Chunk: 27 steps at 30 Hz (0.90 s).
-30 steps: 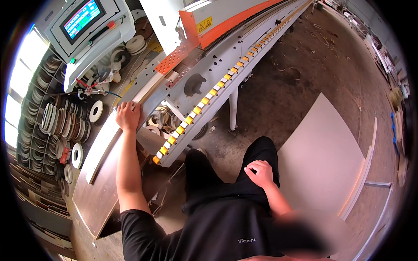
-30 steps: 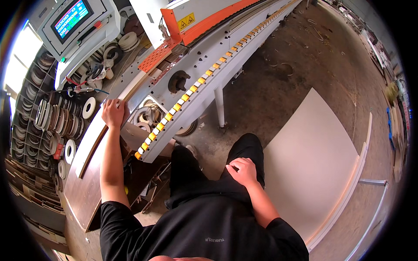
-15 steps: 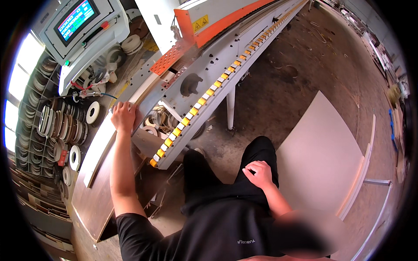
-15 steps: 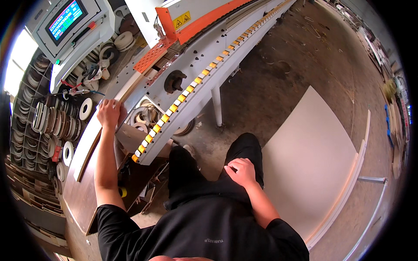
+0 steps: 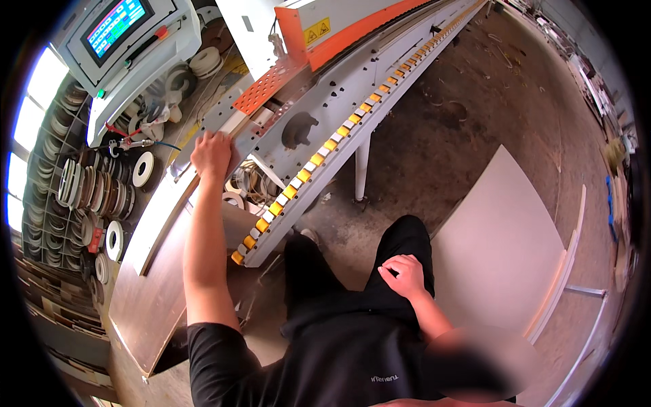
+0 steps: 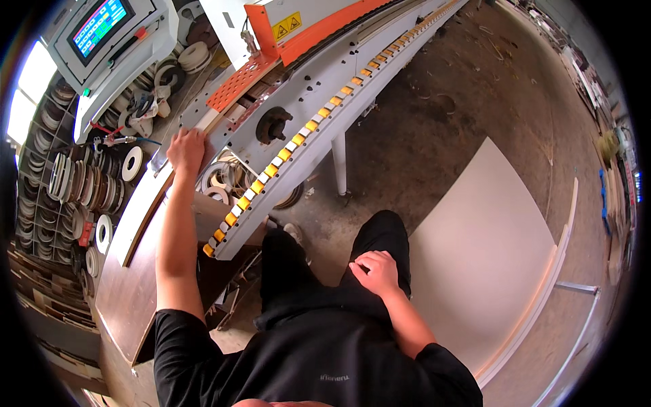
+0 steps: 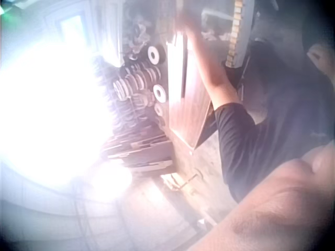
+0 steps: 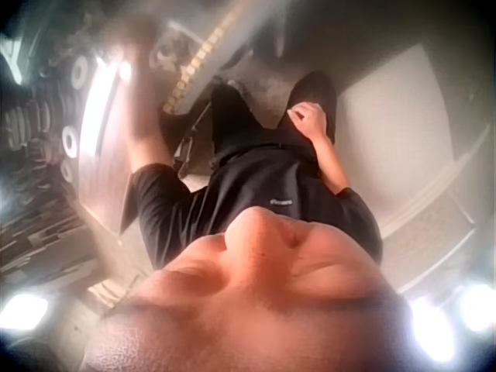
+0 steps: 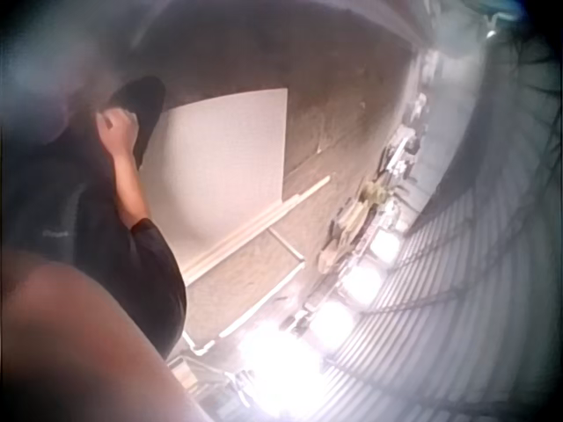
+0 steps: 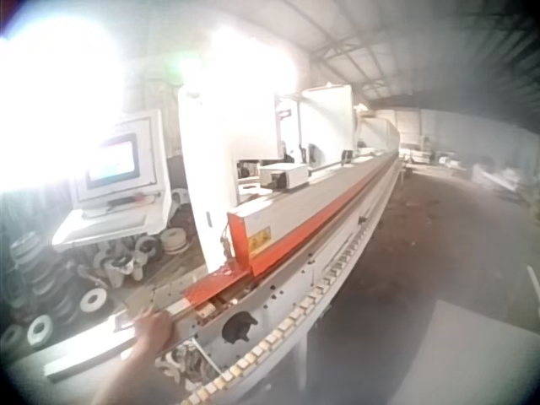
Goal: The person repeatedly picks up long wooden strips from a stack and feeds them one by one into a conveyor-based processing machine. They retrieve the processed strips as they exit the machine and stack them on a nearby surface.
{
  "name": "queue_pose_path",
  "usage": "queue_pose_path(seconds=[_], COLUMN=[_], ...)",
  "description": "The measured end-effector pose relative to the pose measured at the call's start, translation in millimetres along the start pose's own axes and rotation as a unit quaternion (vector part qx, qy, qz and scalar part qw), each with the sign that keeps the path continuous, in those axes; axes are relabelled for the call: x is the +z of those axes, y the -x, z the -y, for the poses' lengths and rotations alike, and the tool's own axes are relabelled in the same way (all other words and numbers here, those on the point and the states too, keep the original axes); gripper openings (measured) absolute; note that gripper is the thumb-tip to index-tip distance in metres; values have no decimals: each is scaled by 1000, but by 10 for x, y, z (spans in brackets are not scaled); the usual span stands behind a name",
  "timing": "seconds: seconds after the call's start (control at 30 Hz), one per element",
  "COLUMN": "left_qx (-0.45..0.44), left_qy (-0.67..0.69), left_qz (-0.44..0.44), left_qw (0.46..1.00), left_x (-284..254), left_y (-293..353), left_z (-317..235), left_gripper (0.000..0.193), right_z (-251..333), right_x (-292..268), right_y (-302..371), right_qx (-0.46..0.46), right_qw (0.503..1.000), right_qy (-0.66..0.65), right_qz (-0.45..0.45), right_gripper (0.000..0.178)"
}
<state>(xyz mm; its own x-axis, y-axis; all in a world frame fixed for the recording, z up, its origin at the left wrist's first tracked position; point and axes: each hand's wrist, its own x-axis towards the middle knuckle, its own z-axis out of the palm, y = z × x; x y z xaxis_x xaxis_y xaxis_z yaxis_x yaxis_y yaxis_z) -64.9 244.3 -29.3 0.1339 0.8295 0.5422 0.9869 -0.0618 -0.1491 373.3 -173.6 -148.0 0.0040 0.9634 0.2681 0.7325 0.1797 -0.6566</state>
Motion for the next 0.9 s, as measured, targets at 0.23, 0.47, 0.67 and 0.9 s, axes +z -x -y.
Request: queue_pose_path(seconds=[0.23, 0.47, 0.67, 0.9], left_qx=[12, 60, -10, -43], left_qy=[44, 90, 98, 72], left_qz=[-19, -65, -25, -32], left_qw=[999, 992, 995, 996], left_x=[269, 75, -361, -566], left_y=[-336, 38, 853, 1392], left_z=[-356, 12, 895, 1463], left_gripper=[25, 21, 28, 20], right_z=[-36, -68, -94, -24], right_x=[-40, -88, -58, -13], right_y=[31, 97, 94, 6], right_qx=[-9, 13, 2, -15], right_qw=[1000, 998, 998, 999], right_qy=[2, -30, -40, -33], right_qz=[-26, -61, -56, -29], right_gripper=[15, 13, 13, 15])
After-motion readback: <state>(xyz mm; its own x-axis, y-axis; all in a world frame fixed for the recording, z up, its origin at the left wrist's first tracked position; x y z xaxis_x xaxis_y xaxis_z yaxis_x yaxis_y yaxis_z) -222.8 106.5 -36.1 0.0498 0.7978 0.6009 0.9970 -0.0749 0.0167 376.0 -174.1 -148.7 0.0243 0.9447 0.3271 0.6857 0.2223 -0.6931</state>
